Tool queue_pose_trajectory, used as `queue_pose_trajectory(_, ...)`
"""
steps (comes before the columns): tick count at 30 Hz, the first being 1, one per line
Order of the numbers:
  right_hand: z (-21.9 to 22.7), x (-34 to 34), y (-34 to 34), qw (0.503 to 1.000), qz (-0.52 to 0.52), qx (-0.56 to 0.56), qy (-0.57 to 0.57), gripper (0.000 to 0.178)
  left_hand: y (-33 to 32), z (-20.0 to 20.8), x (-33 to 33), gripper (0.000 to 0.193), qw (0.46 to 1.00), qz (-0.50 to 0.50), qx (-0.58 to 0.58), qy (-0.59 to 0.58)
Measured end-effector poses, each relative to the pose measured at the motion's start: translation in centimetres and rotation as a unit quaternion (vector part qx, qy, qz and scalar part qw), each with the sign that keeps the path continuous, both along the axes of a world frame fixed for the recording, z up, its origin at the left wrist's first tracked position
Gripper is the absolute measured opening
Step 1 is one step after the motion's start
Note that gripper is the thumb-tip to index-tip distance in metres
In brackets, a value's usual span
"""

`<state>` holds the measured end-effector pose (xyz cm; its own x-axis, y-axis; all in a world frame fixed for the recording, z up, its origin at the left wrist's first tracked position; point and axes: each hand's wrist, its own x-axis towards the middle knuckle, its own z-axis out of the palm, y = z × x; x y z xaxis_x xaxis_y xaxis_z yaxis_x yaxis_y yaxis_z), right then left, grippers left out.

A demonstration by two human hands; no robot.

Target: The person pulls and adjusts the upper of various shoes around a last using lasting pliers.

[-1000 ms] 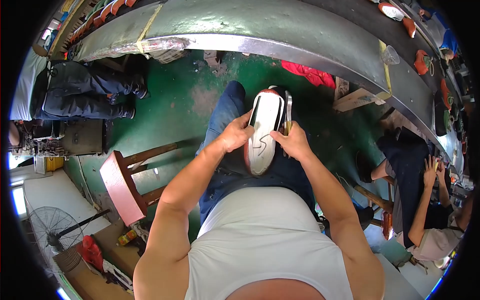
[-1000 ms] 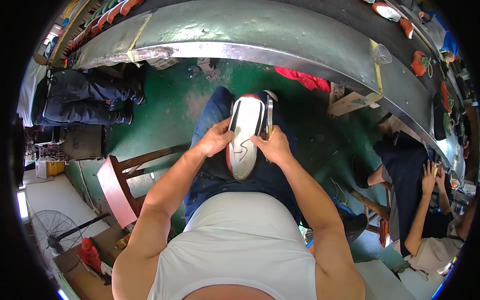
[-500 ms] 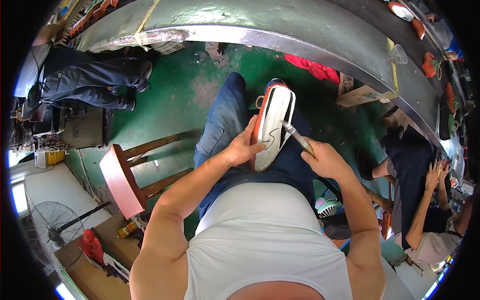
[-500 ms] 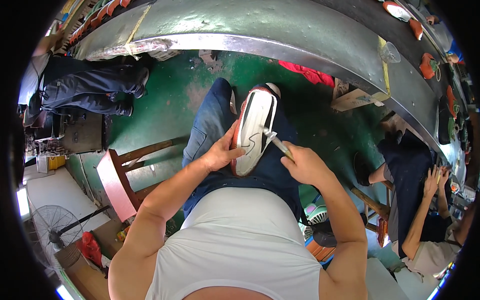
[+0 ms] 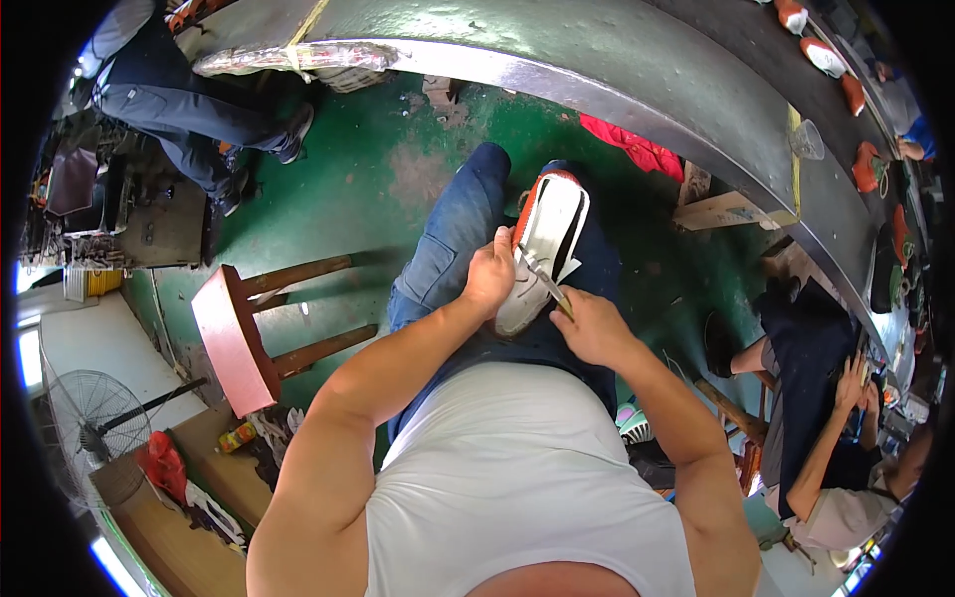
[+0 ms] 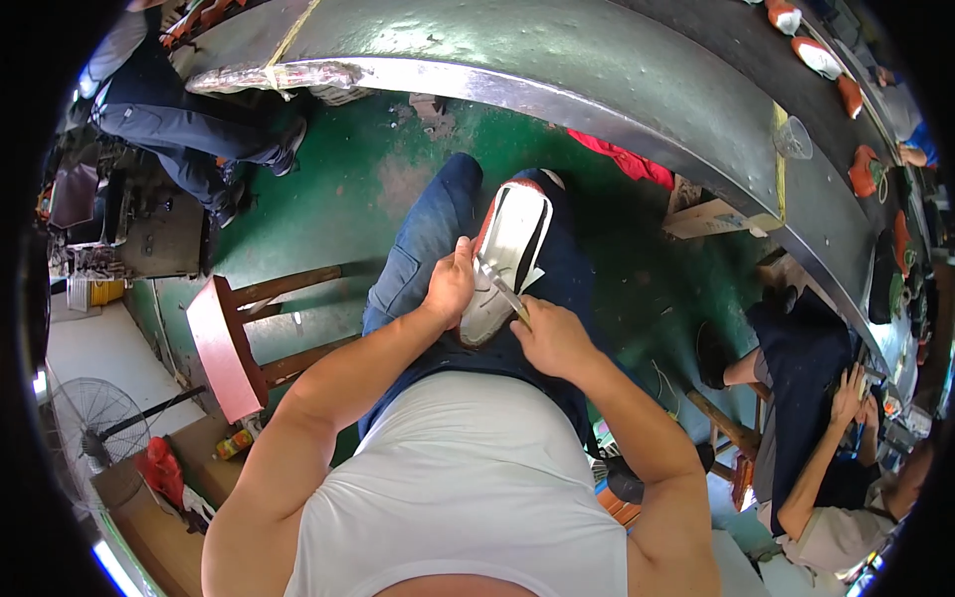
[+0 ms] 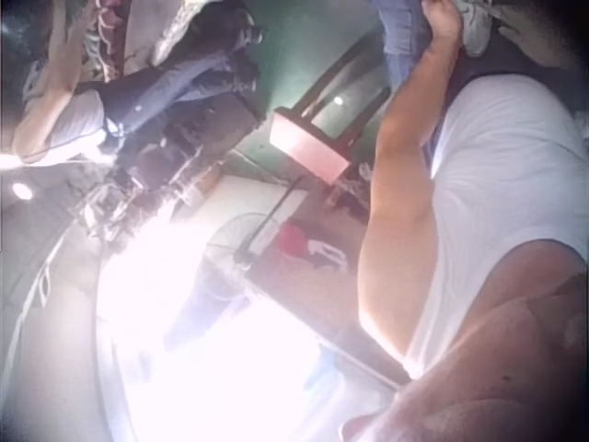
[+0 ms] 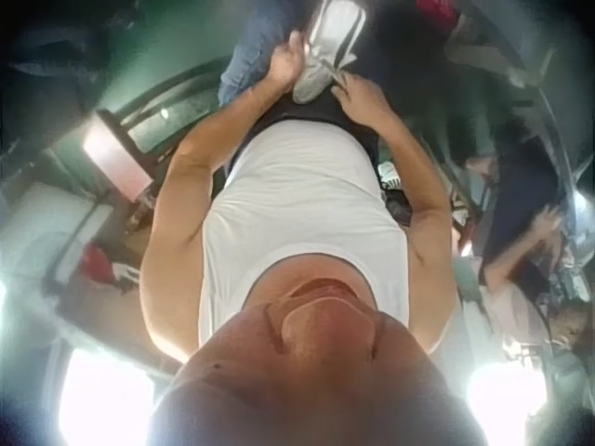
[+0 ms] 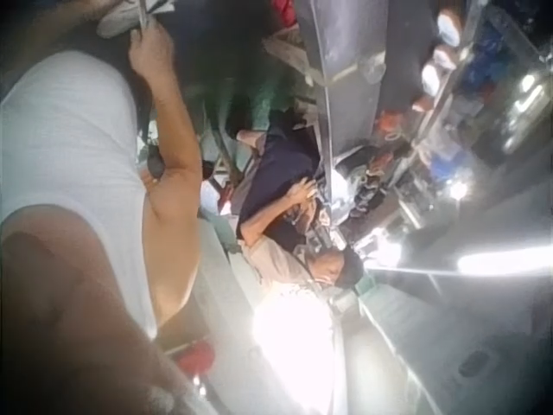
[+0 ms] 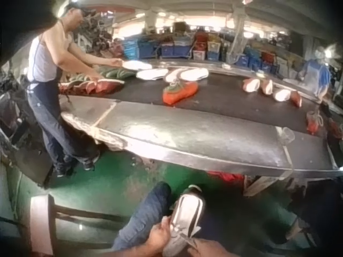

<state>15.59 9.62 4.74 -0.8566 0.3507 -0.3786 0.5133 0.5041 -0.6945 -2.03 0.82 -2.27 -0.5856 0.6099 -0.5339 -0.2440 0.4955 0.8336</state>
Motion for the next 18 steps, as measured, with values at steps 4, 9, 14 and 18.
queue_pose_trajectory(4,1.3,0.0,2.9,0.992,0.034,0.115,-0.039,0.044,-0.5,-0.8,-0.5,0.051,0.977,-0.079,0.017,0.197)
queue_pose_trajectory(9,-0.5,-2.0,4.7,0.982,-0.019,0.186,0.003,0.036,-0.8,-1.0,-1.0,0.052,0.926,-0.163,0.093,0.328)
queue_pose_trajectory(14,-3.0,-0.2,6.4,0.993,-0.036,0.106,0.03,0.017,0.4,2.2,-1.7,0.059,0.879,-0.338,-0.017,0.336)
queue_pose_trajectory(18,0.7,-1.4,8.7,0.999,-0.027,-0.005,-0.038,0.034,1.3,4.2,-2.2,0.063,0.852,-0.404,-0.064,0.327)
